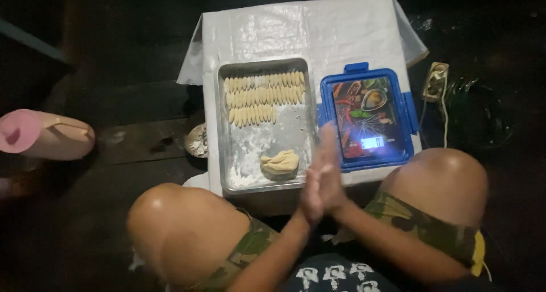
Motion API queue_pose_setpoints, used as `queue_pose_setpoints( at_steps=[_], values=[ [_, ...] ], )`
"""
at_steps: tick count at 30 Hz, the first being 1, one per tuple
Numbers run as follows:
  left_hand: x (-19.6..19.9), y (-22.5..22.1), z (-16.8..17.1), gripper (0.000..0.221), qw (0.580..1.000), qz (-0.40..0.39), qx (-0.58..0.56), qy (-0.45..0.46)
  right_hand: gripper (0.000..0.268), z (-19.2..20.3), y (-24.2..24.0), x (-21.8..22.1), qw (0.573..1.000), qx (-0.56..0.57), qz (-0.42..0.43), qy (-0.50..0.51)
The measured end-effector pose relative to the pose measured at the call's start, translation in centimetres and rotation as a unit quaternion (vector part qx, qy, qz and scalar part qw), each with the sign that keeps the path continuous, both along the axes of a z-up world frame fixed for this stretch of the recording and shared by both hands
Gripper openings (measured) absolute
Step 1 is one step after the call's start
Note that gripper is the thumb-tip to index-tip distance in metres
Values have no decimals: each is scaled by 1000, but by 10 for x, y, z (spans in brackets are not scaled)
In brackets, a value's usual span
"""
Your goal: Rolling small pieces of dough into thin strips and arranging them neatly in a metal tray.
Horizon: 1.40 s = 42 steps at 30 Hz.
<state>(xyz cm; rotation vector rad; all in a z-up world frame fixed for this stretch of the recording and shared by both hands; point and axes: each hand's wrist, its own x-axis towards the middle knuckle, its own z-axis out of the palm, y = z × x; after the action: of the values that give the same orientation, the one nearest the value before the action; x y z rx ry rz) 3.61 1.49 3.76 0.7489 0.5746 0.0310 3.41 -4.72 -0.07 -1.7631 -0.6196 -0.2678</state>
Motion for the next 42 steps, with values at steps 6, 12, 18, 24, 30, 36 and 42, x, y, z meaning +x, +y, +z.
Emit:
queue_pose_setpoints(
  at_steps=[6,12,18,24,30,36,42],
  values=[
    [-2,32,-34,87,973,40,-222,58,103,38,-11,7,950,-75,198,229],
    [-2,36,-80,109,926,11,-352,-140,34,28,-48,30,965,-255,52,-13],
    [-5,25,-75,98,966,8,-227,-123,41,-15,-41,30,939,-341,13,-49],
    [-1,32,-116,72,989,63,-91,-97,20,-4,-22,37,955,-230,-11,190],
    [1,75,-47,72,981,164,78,-63,19,-41,2,88,955,-205,-69,204],
    [1,93,-39,67,969,231,41,-74,23,-51,50,143,917,-342,-77,189],
    [-2,93,-38,58,970,238,6,-45,24,-62,64,163,895,-394,-81,193]
  ],
)
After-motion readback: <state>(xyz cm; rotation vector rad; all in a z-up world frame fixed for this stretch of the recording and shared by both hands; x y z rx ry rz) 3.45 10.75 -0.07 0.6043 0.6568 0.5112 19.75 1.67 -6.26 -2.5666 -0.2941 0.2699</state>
